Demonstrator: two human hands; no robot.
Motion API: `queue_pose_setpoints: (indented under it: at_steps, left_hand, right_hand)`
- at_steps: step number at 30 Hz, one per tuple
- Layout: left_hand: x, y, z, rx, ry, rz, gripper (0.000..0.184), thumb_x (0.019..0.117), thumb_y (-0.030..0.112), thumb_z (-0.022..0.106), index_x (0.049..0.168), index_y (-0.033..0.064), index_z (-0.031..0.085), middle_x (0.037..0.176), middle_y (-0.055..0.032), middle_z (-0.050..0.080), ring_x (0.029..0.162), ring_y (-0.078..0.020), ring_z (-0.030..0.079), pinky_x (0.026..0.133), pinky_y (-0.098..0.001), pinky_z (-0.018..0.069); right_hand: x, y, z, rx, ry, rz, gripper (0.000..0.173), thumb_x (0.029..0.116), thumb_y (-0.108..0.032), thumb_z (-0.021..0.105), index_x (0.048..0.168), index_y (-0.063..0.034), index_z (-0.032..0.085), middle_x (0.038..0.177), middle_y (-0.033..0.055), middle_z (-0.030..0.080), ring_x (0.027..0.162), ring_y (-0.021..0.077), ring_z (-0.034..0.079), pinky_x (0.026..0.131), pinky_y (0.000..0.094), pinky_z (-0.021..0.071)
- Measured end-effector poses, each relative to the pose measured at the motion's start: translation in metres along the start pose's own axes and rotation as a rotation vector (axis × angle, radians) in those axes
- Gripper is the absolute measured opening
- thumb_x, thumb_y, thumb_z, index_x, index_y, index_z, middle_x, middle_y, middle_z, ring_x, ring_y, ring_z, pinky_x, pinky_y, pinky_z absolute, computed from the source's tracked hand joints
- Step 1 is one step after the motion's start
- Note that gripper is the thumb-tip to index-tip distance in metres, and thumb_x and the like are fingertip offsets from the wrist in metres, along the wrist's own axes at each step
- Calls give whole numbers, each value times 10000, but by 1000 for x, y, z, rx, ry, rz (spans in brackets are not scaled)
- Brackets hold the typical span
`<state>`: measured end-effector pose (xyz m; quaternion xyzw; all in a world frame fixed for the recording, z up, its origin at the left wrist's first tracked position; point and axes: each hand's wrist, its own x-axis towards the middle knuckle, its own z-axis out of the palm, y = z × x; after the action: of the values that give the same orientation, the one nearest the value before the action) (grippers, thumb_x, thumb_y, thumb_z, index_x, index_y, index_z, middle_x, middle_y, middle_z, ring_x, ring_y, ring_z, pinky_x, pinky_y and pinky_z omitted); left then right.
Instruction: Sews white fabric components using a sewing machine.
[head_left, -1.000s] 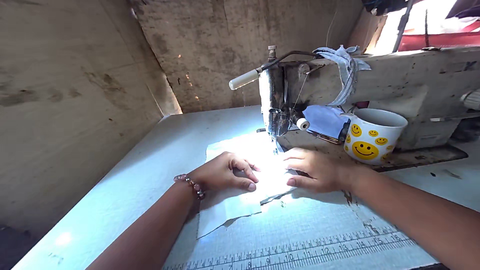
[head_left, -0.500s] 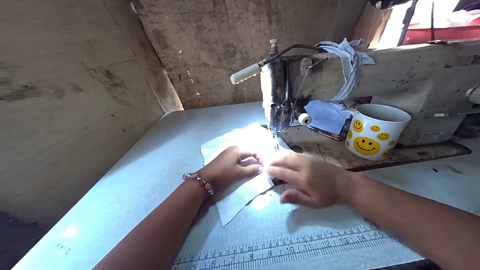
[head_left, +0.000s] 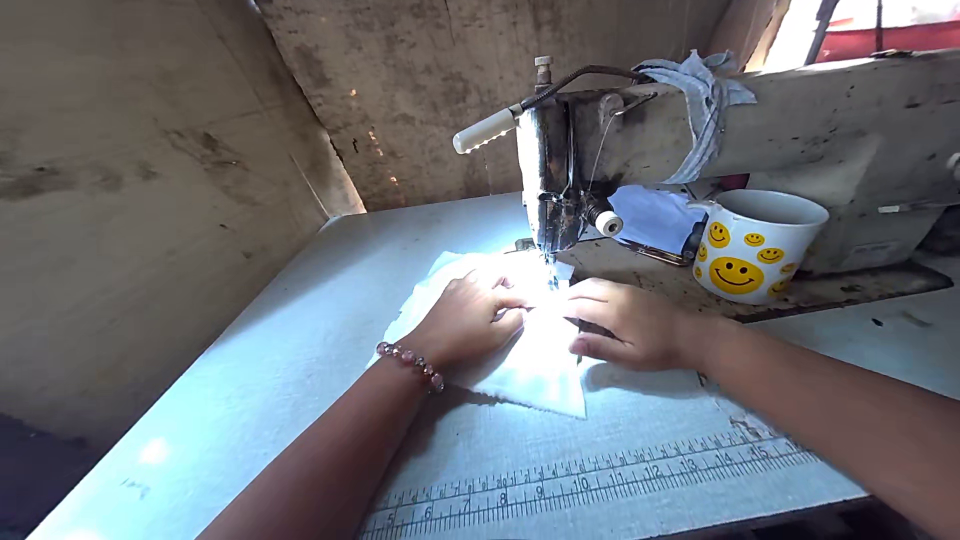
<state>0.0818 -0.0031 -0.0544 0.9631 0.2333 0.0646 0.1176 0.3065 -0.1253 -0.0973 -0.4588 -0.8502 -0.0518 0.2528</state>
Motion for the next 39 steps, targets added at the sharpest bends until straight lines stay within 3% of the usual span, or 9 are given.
queue_pose_setpoints:
  at_steps: [7,11,15,17,23,28,33,37,39]
  left_hand:
    - [5,-3,7,114,12,32,405,1022,352,441,1163,184,781,1253,-99,634,1183,-281,562,955,-514,447]
    - [0,-4,9,104,64,117,412,1046,323,431,1271,154,733,1419,-105,593,1331,-306,515,1077,-554,384]
    - [1,-18,12,-104,149,368,227,975,169,596,1095,104,777,1082,-14,751,927,-80,687,829,-312,556]
    - [1,-21,9,-135,69,302,246,1010,195,574,1137,118,770,1104,9,747,949,-38,678,857,-260,550]
    - [3,-16,7,-74,-26,186,356,1061,198,459,1265,60,717,1380,-93,648,1314,-221,575,1123,-447,417]
    - [3,-7,7,-28,-84,64,405,1084,259,416,1355,99,671,1460,-100,581,1365,-316,498,1100,-570,365]
    - [-1,1,-1,-51,-58,56,437,1043,188,366,1293,84,709,1344,-89,639,1274,-244,558,1086,-475,409]
    - [-5,3,8,47,82,129,377,1003,270,468,1184,124,764,1266,-76,670,1204,-269,590,982,-561,431]
    - [-7,-5,14,-20,170,284,342,981,259,528,1206,164,766,1317,-16,680,1226,-182,615,1020,-506,455]
  right_hand:
    - [4,2,-12,23,-152,259,521,1046,-467,461,1222,-51,723,1231,100,687,1204,231,625,1026,411,501]
    - [2,-3,-14,-50,-126,294,572,1048,-501,443,1274,-42,701,1288,135,663,1264,289,591,1058,474,476]
    - [-3,0,0,-103,97,-76,537,1034,-504,435,1060,-67,747,1041,67,725,1047,192,682,908,335,558]
    - [-2,-2,3,-82,59,-91,545,1046,-508,418,1001,-70,739,1009,58,719,1014,187,677,869,329,560]
    - [0,-5,2,-145,13,-14,608,1058,-525,348,1135,-56,727,1157,104,717,1154,239,665,986,400,534]
    - [10,-23,11,-103,44,-162,660,1076,-534,271,1354,-61,638,1282,98,694,1216,224,651,1022,401,520]
    - [3,-10,2,-58,-13,-16,620,1063,-512,327,1070,-36,725,1108,116,723,1105,256,682,938,442,551]
    - [0,-3,-3,-36,-17,29,609,1060,-492,355,1097,-19,737,1148,120,721,1145,239,669,982,386,530]
    - [-1,-1,-2,-23,-9,55,595,1054,-484,375,1086,-25,753,1136,115,711,1118,232,665,952,377,540]
